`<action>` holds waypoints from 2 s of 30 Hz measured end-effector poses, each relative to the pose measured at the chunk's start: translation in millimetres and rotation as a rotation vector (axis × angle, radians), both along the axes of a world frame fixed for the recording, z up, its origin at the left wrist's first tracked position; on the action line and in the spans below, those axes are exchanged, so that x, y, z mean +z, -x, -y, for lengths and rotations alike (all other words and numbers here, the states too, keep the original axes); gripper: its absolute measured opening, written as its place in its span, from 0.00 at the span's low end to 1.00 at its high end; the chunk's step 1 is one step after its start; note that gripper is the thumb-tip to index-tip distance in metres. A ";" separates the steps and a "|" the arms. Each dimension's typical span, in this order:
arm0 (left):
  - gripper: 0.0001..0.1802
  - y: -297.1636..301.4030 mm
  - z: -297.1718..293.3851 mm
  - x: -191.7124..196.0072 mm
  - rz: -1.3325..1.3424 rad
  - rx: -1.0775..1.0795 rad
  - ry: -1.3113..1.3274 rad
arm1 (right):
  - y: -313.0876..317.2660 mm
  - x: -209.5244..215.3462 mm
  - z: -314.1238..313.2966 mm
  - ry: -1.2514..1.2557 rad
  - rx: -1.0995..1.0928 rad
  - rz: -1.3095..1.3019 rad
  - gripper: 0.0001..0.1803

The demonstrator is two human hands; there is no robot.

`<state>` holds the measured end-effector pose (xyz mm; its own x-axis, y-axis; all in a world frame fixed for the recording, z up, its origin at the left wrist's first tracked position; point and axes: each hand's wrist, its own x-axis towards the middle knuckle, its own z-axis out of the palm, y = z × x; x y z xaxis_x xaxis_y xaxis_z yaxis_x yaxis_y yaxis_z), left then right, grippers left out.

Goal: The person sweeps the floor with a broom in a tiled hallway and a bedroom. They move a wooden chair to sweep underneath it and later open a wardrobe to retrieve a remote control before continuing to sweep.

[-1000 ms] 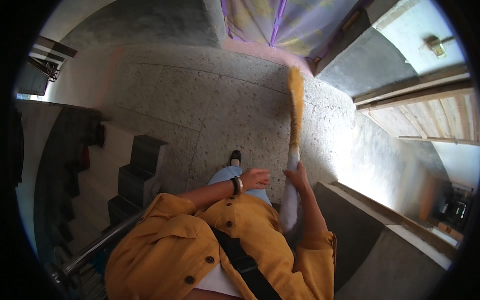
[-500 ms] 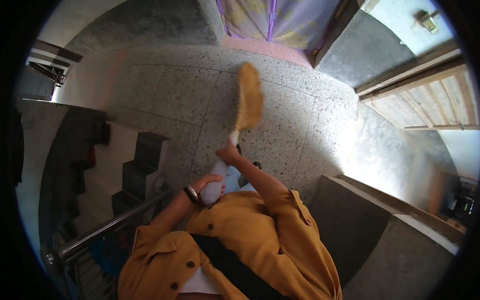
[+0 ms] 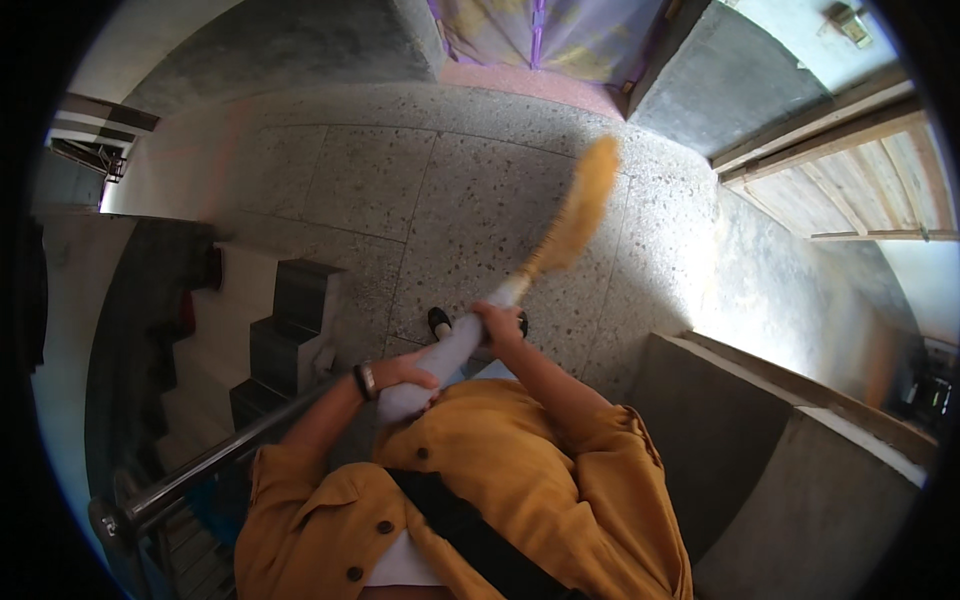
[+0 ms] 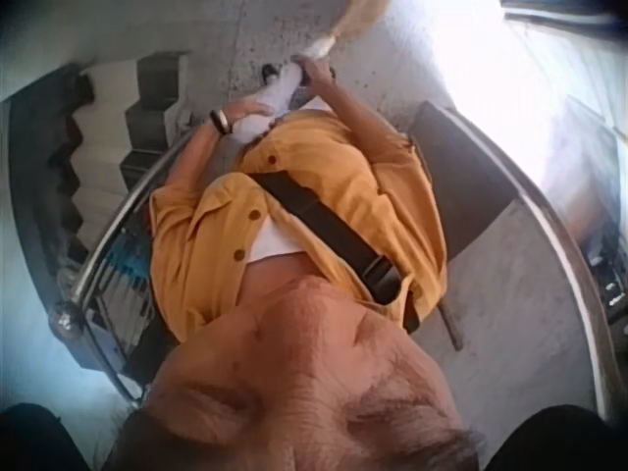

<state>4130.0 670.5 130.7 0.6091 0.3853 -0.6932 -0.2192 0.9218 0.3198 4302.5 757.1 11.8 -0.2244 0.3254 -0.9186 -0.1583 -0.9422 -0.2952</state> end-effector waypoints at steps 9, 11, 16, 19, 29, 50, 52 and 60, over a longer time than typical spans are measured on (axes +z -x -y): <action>0.50 -16.9 -50.7 -48.5 0.219 -0.080 0.294 | -48.7 -88.8 26.3 0.175 -0.258 -0.035 0.17; 0.50 9.7 -33.3 -53.5 0.201 -0.079 0.240 | -29.1 -112.0 40.7 0.209 -0.221 -0.069 0.18; 0.51 126.6 41.3 -43.3 0.090 0.034 0.110 | 111.7 -86.5 71.1 0.257 0.052 0.053 0.26; 0.54 183.1 88.5 -10.2 -0.044 0.226 0.222 | 193.3 -44.3 82.3 0.221 0.245 -0.018 0.27; 0.54 231.9 135.0 46.3 -0.393 0.425 0.054 | 341.7 -16.8 95.5 -0.008 0.549 -0.273 0.32; 0.58 302.6 236.0 47.8 -0.279 0.358 0.118 | 374.6 -41.2 191.5 0.477 0.633 -0.189 0.27; 0.58 310.1 235.0 52.5 -0.448 0.338 0.028 | 410.4 -8.4 186.9 0.332 0.693 -0.197 0.25; 0.59 301.0 140.6 15.2 -0.820 0.346 -0.275 | 463.9 -22.1 91.7 -0.249 0.594 -0.305 0.22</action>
<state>3829.0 529.9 145.9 -0.2096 0.6682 -0.7138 -0.0769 0.7165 0.6933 3838.6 665.4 -10.3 -0.6643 0.2609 -0.7005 0.2507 -0.8051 -0.5376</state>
